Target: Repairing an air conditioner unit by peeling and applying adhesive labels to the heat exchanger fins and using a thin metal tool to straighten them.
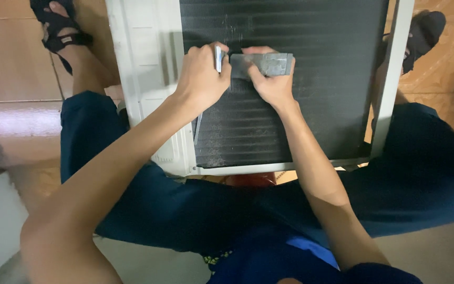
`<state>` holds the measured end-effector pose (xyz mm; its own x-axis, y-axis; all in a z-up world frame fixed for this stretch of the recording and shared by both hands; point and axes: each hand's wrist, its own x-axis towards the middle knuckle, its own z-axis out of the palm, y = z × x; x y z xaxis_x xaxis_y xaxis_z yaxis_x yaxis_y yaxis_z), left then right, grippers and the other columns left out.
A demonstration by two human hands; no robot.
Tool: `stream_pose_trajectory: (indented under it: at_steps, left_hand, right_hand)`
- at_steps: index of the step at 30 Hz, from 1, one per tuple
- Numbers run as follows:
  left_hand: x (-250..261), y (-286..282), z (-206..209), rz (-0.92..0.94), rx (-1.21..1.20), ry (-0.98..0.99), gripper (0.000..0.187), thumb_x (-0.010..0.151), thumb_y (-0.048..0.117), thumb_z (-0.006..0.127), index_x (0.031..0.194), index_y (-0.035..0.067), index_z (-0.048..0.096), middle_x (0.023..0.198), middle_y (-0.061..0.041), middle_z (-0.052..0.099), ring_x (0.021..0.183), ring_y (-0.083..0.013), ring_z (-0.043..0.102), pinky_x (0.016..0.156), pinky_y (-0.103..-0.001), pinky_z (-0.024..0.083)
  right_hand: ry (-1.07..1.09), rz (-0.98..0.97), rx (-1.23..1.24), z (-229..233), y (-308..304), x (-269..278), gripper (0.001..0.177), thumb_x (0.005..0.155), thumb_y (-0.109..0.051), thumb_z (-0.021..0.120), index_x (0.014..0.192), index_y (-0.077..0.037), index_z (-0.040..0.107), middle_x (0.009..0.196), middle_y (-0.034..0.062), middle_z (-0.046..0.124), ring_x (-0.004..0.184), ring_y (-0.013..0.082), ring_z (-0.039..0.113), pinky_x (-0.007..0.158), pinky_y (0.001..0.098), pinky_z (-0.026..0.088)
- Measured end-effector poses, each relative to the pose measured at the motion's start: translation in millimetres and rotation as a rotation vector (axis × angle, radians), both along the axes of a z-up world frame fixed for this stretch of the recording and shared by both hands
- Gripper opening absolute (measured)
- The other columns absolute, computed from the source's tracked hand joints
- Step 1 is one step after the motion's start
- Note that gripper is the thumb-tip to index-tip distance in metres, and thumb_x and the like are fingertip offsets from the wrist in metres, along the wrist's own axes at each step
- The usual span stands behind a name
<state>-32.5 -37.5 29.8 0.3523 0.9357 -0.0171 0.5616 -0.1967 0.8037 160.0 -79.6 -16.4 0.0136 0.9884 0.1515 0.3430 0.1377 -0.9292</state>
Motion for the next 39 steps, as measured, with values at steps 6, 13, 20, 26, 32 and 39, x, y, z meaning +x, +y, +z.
stream_pose_trajectory:
  at_steps: [6, 13, 20, 26, 32, 39]
  left_hand:
    - [-1, 2, -2, 0.009, 0.006, -0.027, 0.015, 0.085, 0.001, 0.064, 0.093, -0.008, 0.074, 0.061, -0.012, 0.069, 0.040, -0.0212, 0.060, 0.043, -0.033, 0.051]
    - [0, 2, -6, 0.016, 0.033, 0.011, 0.017, 0.086, 0.003, 0.065, 0.095, -0.006, 0.075, 0.064, -0.013, 0.071, 0.043, -0.0240, 0.063, 0.046, -0.035, 0.053]
    - [-1, 3, -5, 0.014, 0.057, -0.015, 0.016, 0.085, 0.002, 0.066, 0.095, -0.007, 0.075, 0.071, -0.016, 0.074, 0.047, -0.0246, 0.067, 0.049, -0.034, 0.055]
    - [-3, 4, -8, 0.057, -0.037, 0.012, 0.015, 0.086, 0.006, 0.068, 0.096, -0.002, 0.076, 0.072, -0.012, 0.074, 0.049, -0.0218, 0.067, 0.048, -0.034, 0.056]
    - [-3, 1, -12, 0.035, -0.022, 0.062, 0.019, 0.088, 0.009, 0.067, 0.102, 0.000, 0.076, 0.081, -0.017, 0.074, 0.065, -0.0282, 0.069, 0.062, -0.037, 0.058]
    - [-3, 2, -4, 0.023, -0.006, 0.013, 0.018, 0.089, 0.006, 0.066, 0.100, -0.005, 0.075, 0.071, -0.015, 0.074, 0.049, -0.0252, 0.067, 0.049, -0.036, 0.055]
  right_hand:
    - [-0.016, -0.074, 0.010, 2, 1, -6, 0.022, 0.090, 0.001, 0.074, 0.112, 0.002, 0.075, 0.086, 0.0087, 0.074, 0.061, 0.0121, 0.054, 0.057, 0.0260, 0.048]
    - [-0.056, -0.089, 0.017, 4, 1, -10, 0.019, 0.091, -0.001, 0.075, 0.109, 0.003, 0.076, 0.078, 0.0068, 0.071, 0.058, 0.0116, 0.051, 0.054, 0.0259, 0.045]
    - [-0.060, -0.020, 0.066, 4, 7, -5, 0.019, 0.094, 0.000, 0.075, 0.112, 0.004, 0.075, 0.076, 0.0086, 0.070, 0.053, 0.0120, 0.050, 0.049, 0.0256, 0.042]
    - [-0.040, 0.020, 0.041, 12, 16, -5, 0.022, 0.087, 0.005, 0.070, 0.108, 0.005, 0.076, 0.081, 0.0081, 0.072, 0.059, 0.0125, 0.050, 0.055, 0.0260, 0.044]
    - [-0.111, 0.082, 0.025, 19, 23, -1, 0.024, 0.087, 0.007, 0.069, 0.109, 0.006, 0.076, 0.077, 0.0098, 0.071, 0.052, 0.0127, 0.049, 0.049, 0.0255, 0.043]
    - [-0.275, 0.134, 0.131, 32, 31, -5, 0.015, 0.088, 0.002, 0.075, 0.102, 0.006, 0.079, 0.070, 0.0086, 0.070, 0.048, 0.0148, 0.050, 0.046, 0.0275, 0.041]
